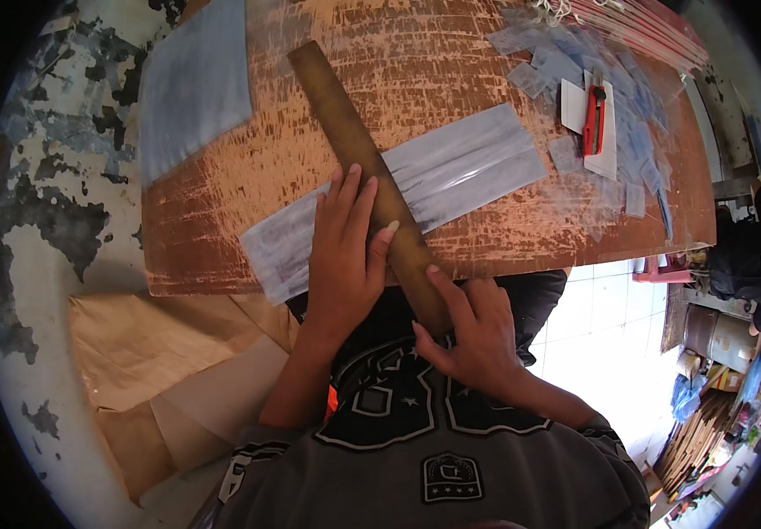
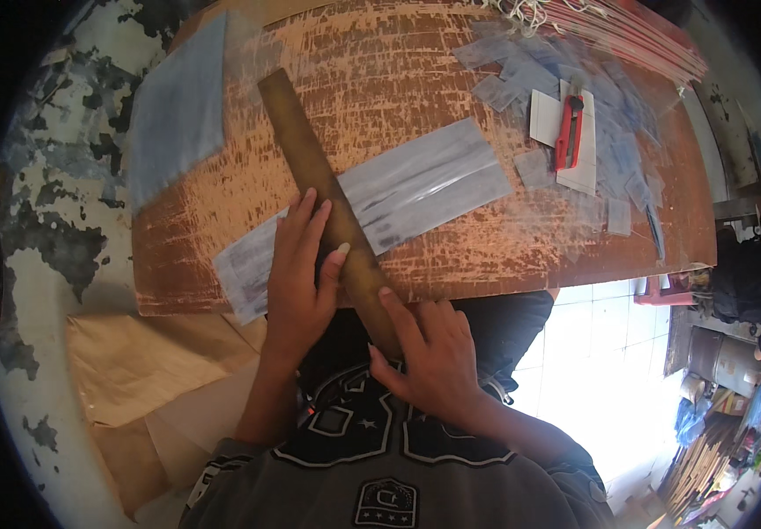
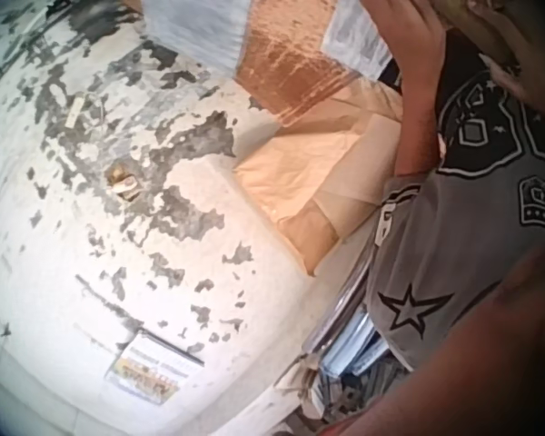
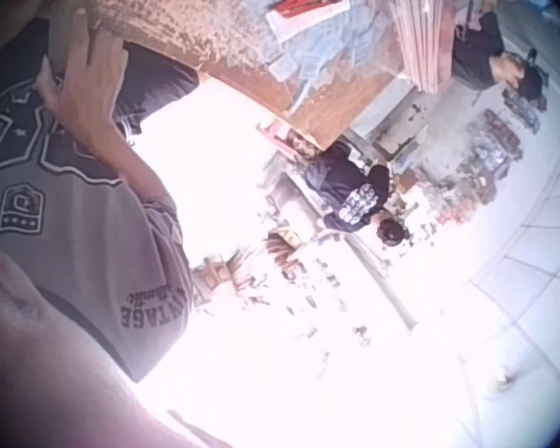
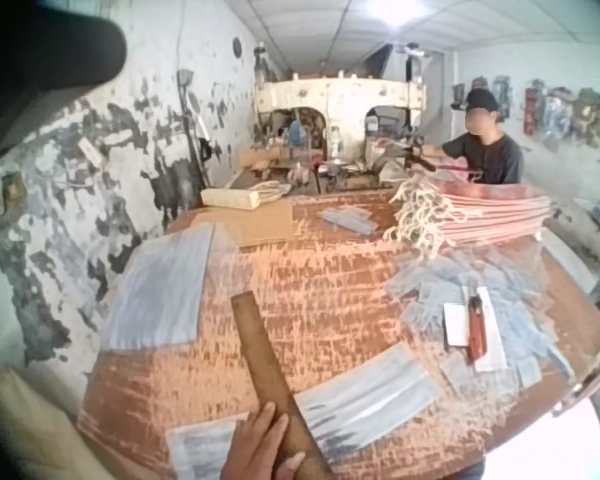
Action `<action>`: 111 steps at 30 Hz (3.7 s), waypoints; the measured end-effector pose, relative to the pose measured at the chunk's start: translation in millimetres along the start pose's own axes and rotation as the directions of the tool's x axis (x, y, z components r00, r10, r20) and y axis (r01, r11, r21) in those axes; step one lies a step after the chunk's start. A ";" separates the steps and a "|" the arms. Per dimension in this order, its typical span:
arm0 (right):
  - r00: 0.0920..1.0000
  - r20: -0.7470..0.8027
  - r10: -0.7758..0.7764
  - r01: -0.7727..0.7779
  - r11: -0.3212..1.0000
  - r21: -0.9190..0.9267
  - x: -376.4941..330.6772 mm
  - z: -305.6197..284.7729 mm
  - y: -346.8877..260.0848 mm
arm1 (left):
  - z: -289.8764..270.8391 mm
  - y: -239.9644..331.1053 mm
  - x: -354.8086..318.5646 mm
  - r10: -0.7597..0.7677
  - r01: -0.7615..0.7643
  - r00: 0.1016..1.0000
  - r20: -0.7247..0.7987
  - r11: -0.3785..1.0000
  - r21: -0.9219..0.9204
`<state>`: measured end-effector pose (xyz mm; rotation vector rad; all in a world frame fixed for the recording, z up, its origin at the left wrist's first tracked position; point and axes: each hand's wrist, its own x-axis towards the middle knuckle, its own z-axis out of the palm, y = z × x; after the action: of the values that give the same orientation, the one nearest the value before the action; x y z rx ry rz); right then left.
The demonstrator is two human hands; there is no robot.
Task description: The person uses a red utility knife and a wooden ruler to cut translucent plastic sheets on a wooden table. They repeatedly align the ruler, score the material, and separate the cut pieces, stacking them on the table.
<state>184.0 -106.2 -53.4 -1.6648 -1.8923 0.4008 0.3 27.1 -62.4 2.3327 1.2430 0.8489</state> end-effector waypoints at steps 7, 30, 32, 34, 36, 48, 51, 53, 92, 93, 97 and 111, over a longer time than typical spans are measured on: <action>0.998 -0.066 -0.004 0.003 1.000 -0.014 0.6 2.9 4.5 | 1.6 3.4 1.8 0.003 -0.014 0.997 0.075 0.989 0.148; 0.993 -0.117 -0.017 0.023 0.999 0.047 -5.0 19.1 13.2 | 5.6 4.1 3.4 -0.012 -0.005 0.997 0.081 0.979 0.202; 0.993 -0.119 -0.018 0.024 0.999 0.047 -4.7 19.6 13.5 | 5.9 4.0 3.6 -0.014 -0.003 0.996 0.083 0.979 0.203; 0.992 -0.121 -0.020 0.026 0.999 0.048 -5.0 20.0 13.9 | 5.7 4.9 3.6 -0.015 -0.003 0.996 0.087 0.978 0.209; 0.992 -0.124 -0.022 0.028 0.998 0.049 -5.6 20.7 14.9 | 4.9 6.3 4.3 -0.014 -0.007 0.996 0.093 0.976 0.219; 0.989 -0.145 -0.040 0.049 0.997 0.059 -3.8 21.0 17.4 | 6.9 4.8 2.7 -0.013 -0.007 0.996 0.087 0.973 0.230; 0.993 -0.115 -0.040 0.045 0.998 0.038 -4.5 19.4 18.0 | 7.3 4.3 2.3 -0.012 -0.008 0.996 0.087 0.974 0.228; 0.995 -0.094 -0.038 0.042 0.998 0.044 -5.3 18.4 17.8 | 7.3 4.4 2.3 -0.008 -0.011 0.996 0.085 0.974 0.226; 0.994 -0.082 -0.068 0.067 0.998 -0.011 -4.8 18.3 20.0 | 6.1 3.9 1.8 -0.007 -0.016 0.995 0.098 0.973 0.230; 0.993 -0.096 -0.070 0.069 0.997 -0.016 -4.5 19.0 20.1 | 6.0 3.9 2.1 -0.007 -0.016 0.995 0.100 0.973 0.230; 0.992 -0.100 -0.071 0.070 0.997 -0.017 -4.9 19.7 20.0 | 5.6 4.4 2.1 -0.017 -0.008 0.994 0.106 0.974 0.228; 0.992 -0.103 -0.077 0.078 0.997 0.005 -4.0 18.4 20.7 | -3.7 10.4 7.2 -0.024 -0.003 0.990 0.138 0.981 0.194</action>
<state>189.7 -103.7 -80.7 -1.5703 -1.8692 0.2862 7.4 27.6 -51.3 2.4856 1.3287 0.5719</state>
